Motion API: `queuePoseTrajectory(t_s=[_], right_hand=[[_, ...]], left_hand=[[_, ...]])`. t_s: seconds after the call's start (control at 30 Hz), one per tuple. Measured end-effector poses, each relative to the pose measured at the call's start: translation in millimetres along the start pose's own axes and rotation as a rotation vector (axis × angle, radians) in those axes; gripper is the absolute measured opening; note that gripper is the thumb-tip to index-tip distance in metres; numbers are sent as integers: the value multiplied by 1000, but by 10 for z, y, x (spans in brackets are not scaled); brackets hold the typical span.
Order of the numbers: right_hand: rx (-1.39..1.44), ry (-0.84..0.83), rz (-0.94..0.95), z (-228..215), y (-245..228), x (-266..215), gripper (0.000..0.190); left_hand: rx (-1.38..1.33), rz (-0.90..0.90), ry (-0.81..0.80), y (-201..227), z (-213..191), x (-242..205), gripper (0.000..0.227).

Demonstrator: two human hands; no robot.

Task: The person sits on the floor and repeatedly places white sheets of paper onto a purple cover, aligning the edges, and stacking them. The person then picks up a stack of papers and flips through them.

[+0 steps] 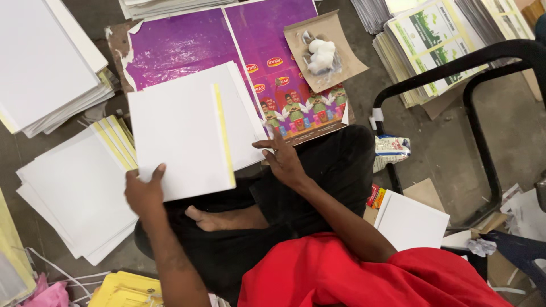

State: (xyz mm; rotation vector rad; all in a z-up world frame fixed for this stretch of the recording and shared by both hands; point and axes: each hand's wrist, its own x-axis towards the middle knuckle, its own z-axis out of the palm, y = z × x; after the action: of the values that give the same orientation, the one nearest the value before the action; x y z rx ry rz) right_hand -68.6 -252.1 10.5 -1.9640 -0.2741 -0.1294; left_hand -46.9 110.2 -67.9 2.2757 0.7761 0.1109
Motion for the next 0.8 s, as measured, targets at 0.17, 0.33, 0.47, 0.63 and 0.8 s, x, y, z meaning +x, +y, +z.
queuePoseTrajectory(t_s=[0.17, 0.33, 0.47, 0.63, 0.8], right_hand=[[-112, 121, -67, -217, 57, -53, 78], [-310, 353, -7, -716, 438, -81, 69], [-661, 460, -65, -1264, 839, 107, 67], [-832, 485, 133, -1889, 1163, 613, 72], [-1004, 417, 164, -1958, 1446, 1069, 63]], left_hand=[[-84, 172, 209, -1059, -246, 418, 63], [-62, 170, 507, -1696, -597, 628, 49], [225, 213, 519, -1752, -746, 525, 43], [189, 54, 482, -1603, -688, 248, 44], [227, 57, 484, -1392, -421, 59, 45]])
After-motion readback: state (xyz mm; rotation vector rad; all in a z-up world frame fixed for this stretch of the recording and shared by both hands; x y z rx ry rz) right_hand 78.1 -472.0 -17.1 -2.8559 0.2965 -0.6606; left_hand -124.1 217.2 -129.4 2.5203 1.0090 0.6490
